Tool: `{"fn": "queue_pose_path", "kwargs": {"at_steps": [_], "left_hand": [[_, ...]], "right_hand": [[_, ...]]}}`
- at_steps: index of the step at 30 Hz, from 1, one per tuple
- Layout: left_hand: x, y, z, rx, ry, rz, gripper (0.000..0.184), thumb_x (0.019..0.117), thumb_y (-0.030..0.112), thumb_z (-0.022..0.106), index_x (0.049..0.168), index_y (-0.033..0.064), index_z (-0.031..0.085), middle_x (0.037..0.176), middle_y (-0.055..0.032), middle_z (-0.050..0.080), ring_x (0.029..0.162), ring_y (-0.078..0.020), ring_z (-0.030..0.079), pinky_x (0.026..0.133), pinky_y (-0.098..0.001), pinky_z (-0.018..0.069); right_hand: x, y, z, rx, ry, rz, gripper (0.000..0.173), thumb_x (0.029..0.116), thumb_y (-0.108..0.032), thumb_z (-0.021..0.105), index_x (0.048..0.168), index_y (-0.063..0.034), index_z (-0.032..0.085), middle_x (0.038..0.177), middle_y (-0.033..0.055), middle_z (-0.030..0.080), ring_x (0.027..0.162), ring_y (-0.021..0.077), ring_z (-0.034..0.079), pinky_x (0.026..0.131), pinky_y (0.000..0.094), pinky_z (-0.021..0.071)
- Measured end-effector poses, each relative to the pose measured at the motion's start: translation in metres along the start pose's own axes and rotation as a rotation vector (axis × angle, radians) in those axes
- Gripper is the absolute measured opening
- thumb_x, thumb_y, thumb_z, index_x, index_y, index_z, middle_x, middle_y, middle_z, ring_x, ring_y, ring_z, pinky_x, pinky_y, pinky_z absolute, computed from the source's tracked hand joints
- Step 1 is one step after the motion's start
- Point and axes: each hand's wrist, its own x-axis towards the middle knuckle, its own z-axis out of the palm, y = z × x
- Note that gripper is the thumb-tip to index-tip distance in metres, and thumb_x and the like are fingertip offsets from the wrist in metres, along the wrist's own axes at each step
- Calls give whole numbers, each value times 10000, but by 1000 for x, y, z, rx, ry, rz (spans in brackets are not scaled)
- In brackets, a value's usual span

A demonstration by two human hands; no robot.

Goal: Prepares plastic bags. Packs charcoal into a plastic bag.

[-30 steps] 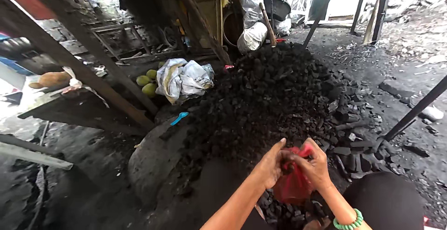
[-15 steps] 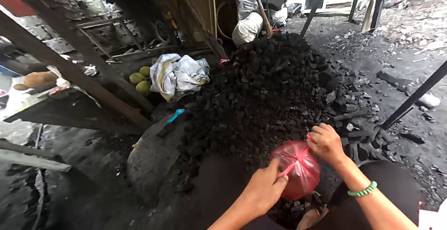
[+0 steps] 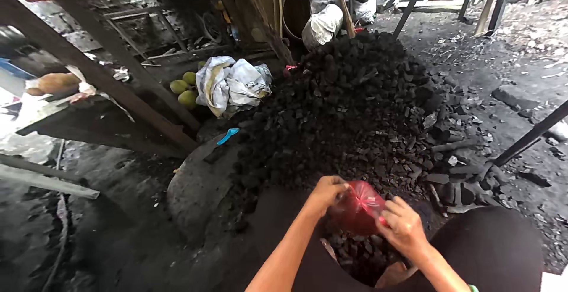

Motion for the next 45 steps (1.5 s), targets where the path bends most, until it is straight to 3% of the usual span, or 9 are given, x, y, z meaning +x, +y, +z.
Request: {"fn": "queue_pose_path", "kwargs": {"at_steps": [4,8,10,14,21,31,34,38,45], "left_hand": [[-3,23,23,129,-160,106,185,1051,101,549,1116,-40,650,872,-70,642,719,-82,554,691,-259,474],[-12,20,16,106,-256,242,184,1063,160,539,1131,32,653,848,-6,610,619,-15,478,556,-185,396],[-11,14,15,110,-235,297,186,1027,156,601,1127,14,667,932,-52,653,757,-72,577,709,-261,499],[-8,1,23,-13,-187,330,138,1023,128,603,1062,8,661,915,-34,664,773,-53,595,718,-240,505],[-9,14,20,-48,-104,307,137,1025,113,602,946,19,662,725,19,587,547,-1,450,517,-158,378],[-5,-1,30,550,34,671,246,1013,225,638,1010,2,742,930,-137,668,866,-250,663,813,-427,556],[-8,8,30,446,-131,382,312,1071,224,538,1046,-37,707,979,-136,640,875,-212,614,820,-377,512],[-4,4,31,-269,-202,12,224,1095,182,472,1027,38,630,737,41,535,562,-7,464,537,-151,417],[-8,8,35,-539,-240,-94,224,1099,156,440,984,72,614,658,43,536,535,-28,508,548,-169,484]], "right_hand": [[20,-25,11,171,36,19,352,984,-304,655,709,-86,628,735,64,642,766,187,642,731,277,551],[48,-3,-6,460,105,482,310,950,-265,664,714,-64,674,748,-24,615,719,12,602,675,177,524],[51,7,-8,592,52,654,277,972,-233,662,725,-107,648,719,-66,573,653,-5,565,617,160,501],[43,4,-13,805,-114,816,95,900,-140,710,978,-89,723,855,-39,736,787,35,694,758,234,598],[34,0,-2,441,78,412,132,896,-190,717,902,-81,790,1210,83,616,1042,34,626,881,175,553],[31,22,-13,384,-163,356,188,966,-132,595,989,-49,762,1195,70,726,1110,125,692,962,299,570],[26,23,-7,348,-177,320,191,968,-100,590,992,-41,770,1285,112,692,1129,186,696,943,367,585],[23,22,-1,387,-94,326,170,915,-151,687,1007,-35,772,1225,97,716,1072,127,710,909,277,600],[34,13,-3,192,-89,304,527,742,-515,811,865,-28,651,896,100,616,773,175,621,660,322,551]]}}
